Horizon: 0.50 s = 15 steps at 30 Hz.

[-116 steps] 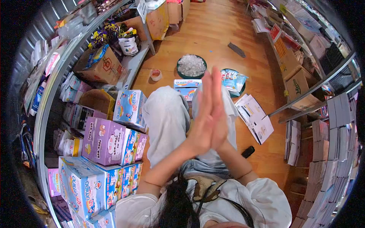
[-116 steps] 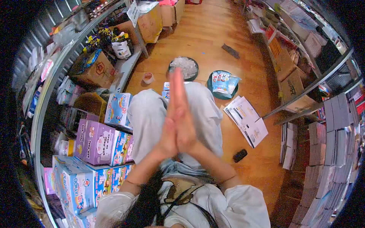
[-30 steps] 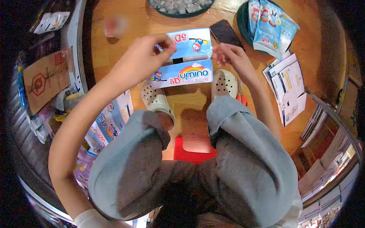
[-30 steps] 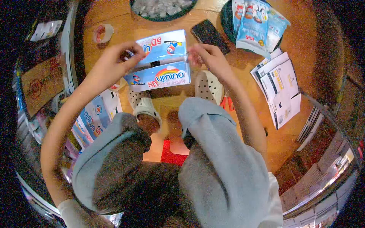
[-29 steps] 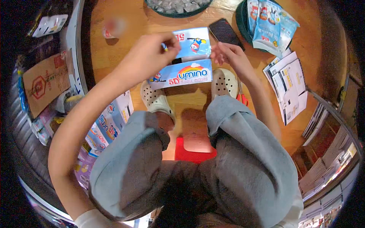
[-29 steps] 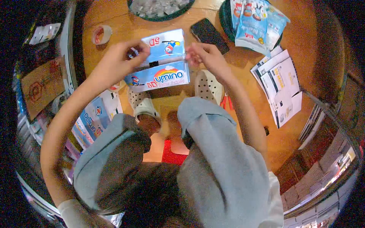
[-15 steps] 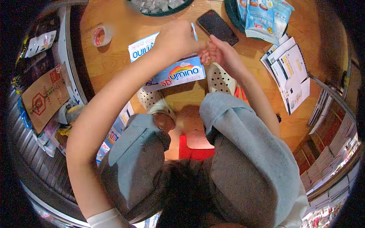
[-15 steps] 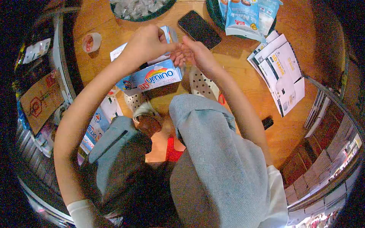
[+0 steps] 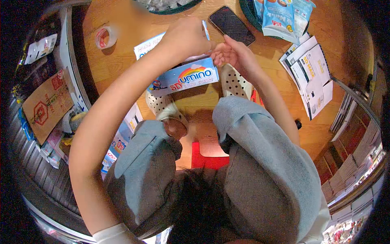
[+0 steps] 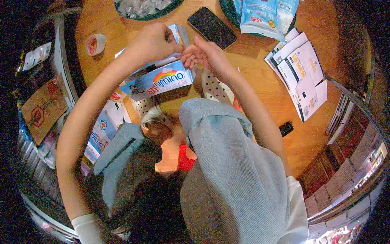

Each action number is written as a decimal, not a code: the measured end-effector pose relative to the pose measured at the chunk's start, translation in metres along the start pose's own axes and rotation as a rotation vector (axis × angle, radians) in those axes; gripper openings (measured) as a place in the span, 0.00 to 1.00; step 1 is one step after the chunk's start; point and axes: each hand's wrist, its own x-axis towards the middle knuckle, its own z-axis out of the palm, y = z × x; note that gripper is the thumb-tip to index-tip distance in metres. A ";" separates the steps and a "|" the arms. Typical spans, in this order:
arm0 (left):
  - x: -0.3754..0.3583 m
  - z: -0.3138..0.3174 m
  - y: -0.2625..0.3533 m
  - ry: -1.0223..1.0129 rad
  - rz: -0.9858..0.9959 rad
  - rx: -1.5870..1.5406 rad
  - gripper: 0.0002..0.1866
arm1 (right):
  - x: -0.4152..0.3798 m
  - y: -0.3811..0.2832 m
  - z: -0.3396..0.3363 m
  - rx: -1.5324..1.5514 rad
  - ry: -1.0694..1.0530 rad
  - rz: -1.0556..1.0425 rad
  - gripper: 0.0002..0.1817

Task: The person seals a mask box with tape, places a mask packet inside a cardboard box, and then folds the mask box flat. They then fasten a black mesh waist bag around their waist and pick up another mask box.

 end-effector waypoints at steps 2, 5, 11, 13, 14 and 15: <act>0.001 0.002 -0.001 0.015 -0.002 0.008 0.15 | 0.000 -0.002 0.001 -0.016 0.000 -0.015 0.29; 0.000 0.004 -0.002 0.045 0.008 -0.006 0.14 | 0.000 -0.002 0.004 -0.060 0.037 -0.029 0.27; -0.012 -0.015 0.022 0.026 0.011 0.016 0.13 | -0.003 -0.007 0.007 -0.158 0.063 -0.013 0.23; -0.012 -0.015 0.024 0.036 0.022 0.059 0.13 | -0.002 -0.005 0.005 -0.163 0.059 -0.012 0.23; -0.012 -0.013 0.023 0.055 0.040 0.073 0.13 | -0.002 -0.004 0.005 -0.166 0.056 -0.011 0.23; -0.012 -0.010 0.021 0.076 0.058 0.087 0.14 | -0.001 -0.003 0.005 -0.173 0.057 -0.022 0.23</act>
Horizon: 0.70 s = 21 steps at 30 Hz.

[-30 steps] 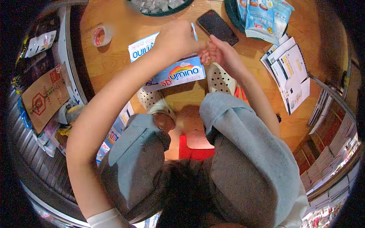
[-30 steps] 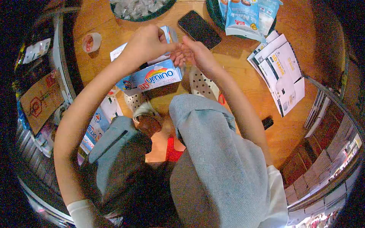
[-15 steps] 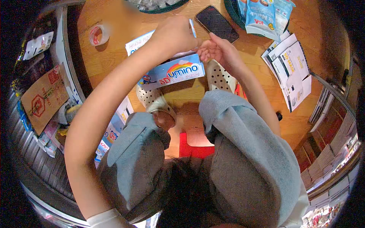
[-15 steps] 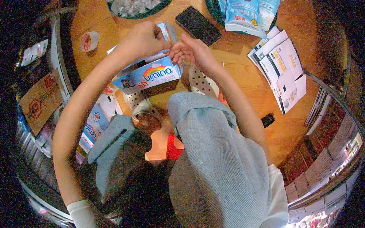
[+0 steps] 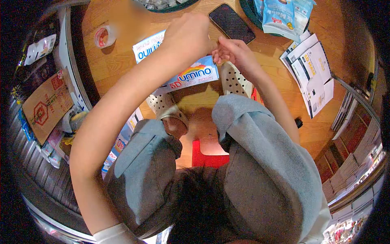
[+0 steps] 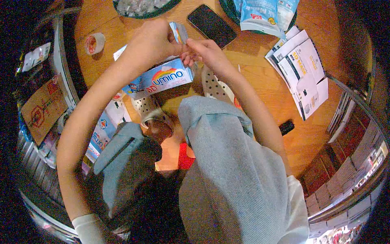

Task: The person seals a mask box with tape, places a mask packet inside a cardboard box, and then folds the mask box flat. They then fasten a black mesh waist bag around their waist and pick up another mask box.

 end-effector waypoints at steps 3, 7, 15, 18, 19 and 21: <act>0.000 0.004 -0.004 0.014 0.026 -0.053 0.14 | 0.000 0.001 0.001 -0.076 -0.001 -0.054 0.20; -0.006 0.015 -0.014 -0.004 0.047 -0.111 0.14 | -0.002 0.001 0.004 -0.222 -0.027 -0.149 0.15; -0.010 0.020 -0.016 -0.052 -0.007 -0.073 0.13 | 0.000 0.000 0.005 -0.270 -0.002 -0.130 0.13; -0.010 0.022 -0.016 -0.041 -0.019 -0.052 0.13 | 0.001 0.002 0.006 -0.283 -0.017 -0.155 0.13; -0.010 0.021 -0.016 -0.044 -0.028 -0.056 0.13 | 0.000 0.002 0.006 -0.273 -0.014 -0.158 0.12; -0.012 0.019 -0.012 -0.050 -0.044 -0.065 0.13 | 0.000 0.001 0.006 -0.258 -0.014 -0.157 0.12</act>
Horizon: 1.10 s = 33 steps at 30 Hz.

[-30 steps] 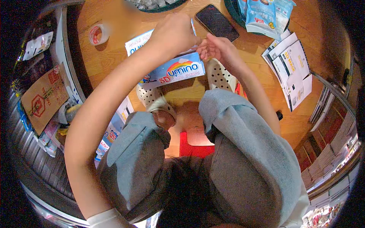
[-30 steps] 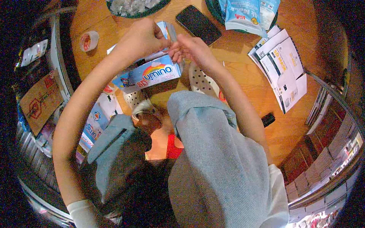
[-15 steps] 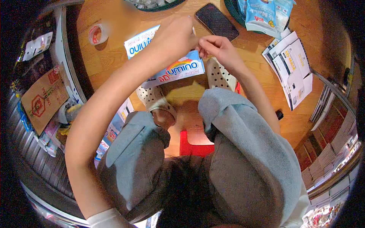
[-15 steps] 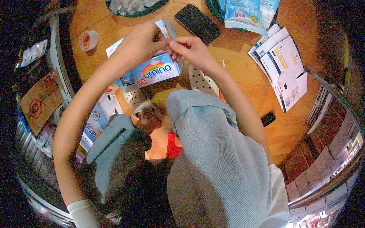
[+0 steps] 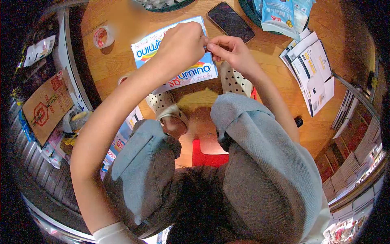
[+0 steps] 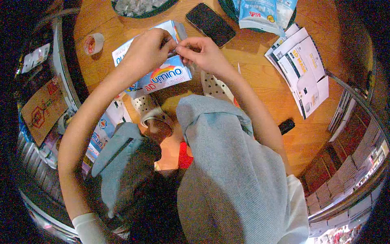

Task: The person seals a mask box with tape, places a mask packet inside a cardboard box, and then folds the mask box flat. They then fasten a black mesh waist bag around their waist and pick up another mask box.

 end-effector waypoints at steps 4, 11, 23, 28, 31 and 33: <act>-0.001 -0.001 0.002 -0.027 0.005 0.036 0.12 | 0.001 0.002 0.002 0.025 0.021 -0.016 0.10; -0.005 -0.003 -0.003 -0.022 0.002 0.008 0.11 | -0.002 0.001 0.003 0.028 0.035 0.003 0.11; -0.006 -0.011 0.007 -0.009 -0.012 -0.018 0.24 | -0.001 0.000 0.003 -0.047 -0.022 -0.034 0.09; -0.007 -0.001 -0.001 0.012 0.041 0.005 0.23 | -0.001 0.003 0.004 -0.017 0.002 -0.055 0.09; -0.006 0.003 -0.009 0.043 0.072 -0.100 0.19 | 0.000 0.004 0.005 -0.027 0.025 -0.056 0.09; -0.007 0.003 -0.011 0.073 0.115 -0.125 0.16 | 0.001 0.004 0.005 -0.032 0.026 -0.057 0.10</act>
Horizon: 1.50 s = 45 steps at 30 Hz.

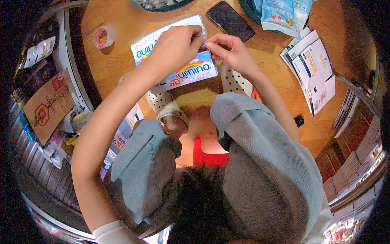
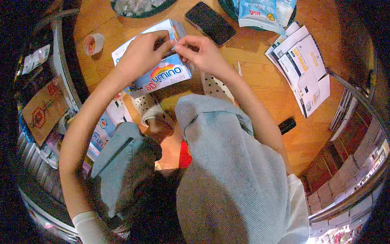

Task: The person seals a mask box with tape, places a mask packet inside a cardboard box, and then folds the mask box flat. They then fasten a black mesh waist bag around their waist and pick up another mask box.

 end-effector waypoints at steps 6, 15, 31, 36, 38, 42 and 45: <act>-0.002 0.001 -0.008 -0.026 0.039 -0.038 0.14 | 0.001 -0.004 -0.001 0.028 -0.006 0.024 0.12; -0.005 0.005 -0.012 -0.033 0.044 -0.169 0.11 | 0.009 -0.002 -0.007 0.094 -0.022 0.086 0.15; -0.073 -0.055 -0.055 -0.048 -0.231 -0.206 0.13 | 0.009 0.005 0.001 -0.182 0.012 -0.053 0.13; -0.095 -0.071 -0.070 -0.011 -0.257 -0.131 0.13 | 0.008 0.002 0.001 -0.194 0.015 -0.028 0.13; -0.106 -0.075 -0.079 0.029 -0.259 -0.093 0.13 | 0.008 0.000 0.002 -0.174 0.021 -0.002 0.12; -0.128 -0.085 -0.092 0.039 -0.382 -0.054 0.14 | 0.009 -0.001 0.000 -0.114 0.001 0.080 0.13; -0.140 -0.085 -0.090 0.086 -0.376 -0.080 0.14 | 0.009 0.003 0.001 -0.175 0.002 0.015 0.14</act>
